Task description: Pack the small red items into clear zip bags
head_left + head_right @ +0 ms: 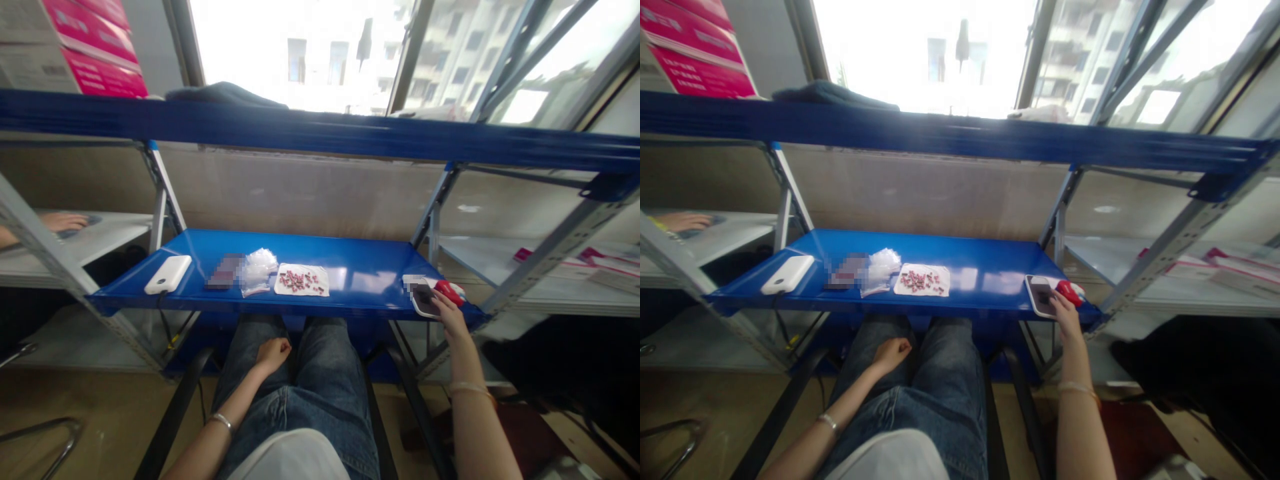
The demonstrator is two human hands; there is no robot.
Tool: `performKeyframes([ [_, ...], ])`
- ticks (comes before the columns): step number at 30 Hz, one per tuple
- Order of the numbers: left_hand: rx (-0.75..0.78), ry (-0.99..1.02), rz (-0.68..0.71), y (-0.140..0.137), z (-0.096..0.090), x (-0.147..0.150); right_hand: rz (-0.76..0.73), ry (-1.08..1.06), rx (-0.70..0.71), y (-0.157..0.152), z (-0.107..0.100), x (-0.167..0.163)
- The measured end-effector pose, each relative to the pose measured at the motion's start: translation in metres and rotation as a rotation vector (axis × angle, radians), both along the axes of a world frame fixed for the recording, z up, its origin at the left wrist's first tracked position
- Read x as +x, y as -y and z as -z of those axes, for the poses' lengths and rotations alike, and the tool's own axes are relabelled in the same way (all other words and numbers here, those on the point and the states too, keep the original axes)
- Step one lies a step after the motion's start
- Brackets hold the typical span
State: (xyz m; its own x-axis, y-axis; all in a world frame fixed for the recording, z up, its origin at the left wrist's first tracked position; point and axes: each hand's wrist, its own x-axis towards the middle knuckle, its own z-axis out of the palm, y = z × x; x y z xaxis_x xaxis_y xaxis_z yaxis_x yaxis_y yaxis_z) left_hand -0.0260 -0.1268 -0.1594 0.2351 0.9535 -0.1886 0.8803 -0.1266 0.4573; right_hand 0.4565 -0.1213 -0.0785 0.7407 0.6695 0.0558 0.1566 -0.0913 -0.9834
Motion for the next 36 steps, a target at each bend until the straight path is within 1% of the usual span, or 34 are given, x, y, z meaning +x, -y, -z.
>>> performKeyframes([
  [6, -0.005, -0.009, 0.001, 0.0, -0.001, -0.001, -0.003, 0.045, 0.036, -0.003, 0.007, 0.005],
  [12, 0.001, 0.013, 0.004, -0.002, 0.001, -0.003, -0.01, -0.055, 0.058, -0.004, 0.005, 0.004],
  [17, 0.002, 0.025, 0.003, -0.002, 0.002, -0.003, -0.028, -0.07, 0.068, -0.001, 0.004, 0.003],
  [21, 0.001, 0.033, 0.005, -0.002, 0.003, -0.004, -0.106, -0.04, 0.076, 0.001, 0.005, 0.004],
  [25, 0.004, 0.039, 0.003, -0.002, 0.004, -0.004, -0.124, 0.032, 0.081, 0.003, 0.006, 0.004],
  [27, 0.005, 0.043, 0.005, -0.003, 0.006, -0.004, -0.102, 0.05, 0.104, 0.004, 0.006, 0.003],
  [29, 0.005, 0.045, 0.007, -0.004, 0.007, -0.004, -0.03, 0.042, 0.127, 0.004, 0.007, 0.001],
  [32, 0.005, 0.047, 0.009, -0.004, 0.008, -0.005, 0.082, 0.027, 0.111, 0.003, 0.008, -0.002],
  [34, 0.006, 0.051, 0.009, -0.004, 0.009, -0.005, 0.088, 0.047, 0.115, 0.002, 0.008, -0.004],
  [36, 0.007, 0.055, 0.008, -0.004, 0.009, -0.005, 0.031, 0.089, 0.134, 0.002, 0.006, -0.006],
])
